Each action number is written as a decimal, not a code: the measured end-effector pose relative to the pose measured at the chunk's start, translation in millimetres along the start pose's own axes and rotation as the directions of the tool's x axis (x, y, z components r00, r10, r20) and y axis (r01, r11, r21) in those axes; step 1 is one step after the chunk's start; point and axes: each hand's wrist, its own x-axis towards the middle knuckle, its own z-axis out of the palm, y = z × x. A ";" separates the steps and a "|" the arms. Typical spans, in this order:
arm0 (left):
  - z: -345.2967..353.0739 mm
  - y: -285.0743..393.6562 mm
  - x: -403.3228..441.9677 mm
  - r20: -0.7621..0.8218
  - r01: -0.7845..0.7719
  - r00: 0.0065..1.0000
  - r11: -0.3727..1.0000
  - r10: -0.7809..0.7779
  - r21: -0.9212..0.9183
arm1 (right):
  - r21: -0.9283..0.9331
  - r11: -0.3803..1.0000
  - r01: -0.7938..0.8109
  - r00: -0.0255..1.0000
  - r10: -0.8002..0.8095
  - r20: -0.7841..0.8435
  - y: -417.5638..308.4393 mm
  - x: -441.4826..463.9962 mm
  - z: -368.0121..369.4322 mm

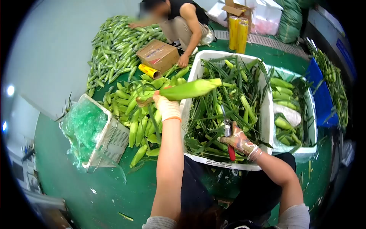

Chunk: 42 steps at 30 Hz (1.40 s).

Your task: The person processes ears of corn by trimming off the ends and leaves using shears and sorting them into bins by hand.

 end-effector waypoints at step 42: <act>-42.7 -28.7 -58.2 0.750 -0.850 0.383 0.112 -0.539 0.514 | 0.448 0.825 0.346 0.933 -0.251 -0.258 -18.9 41.1 -29.4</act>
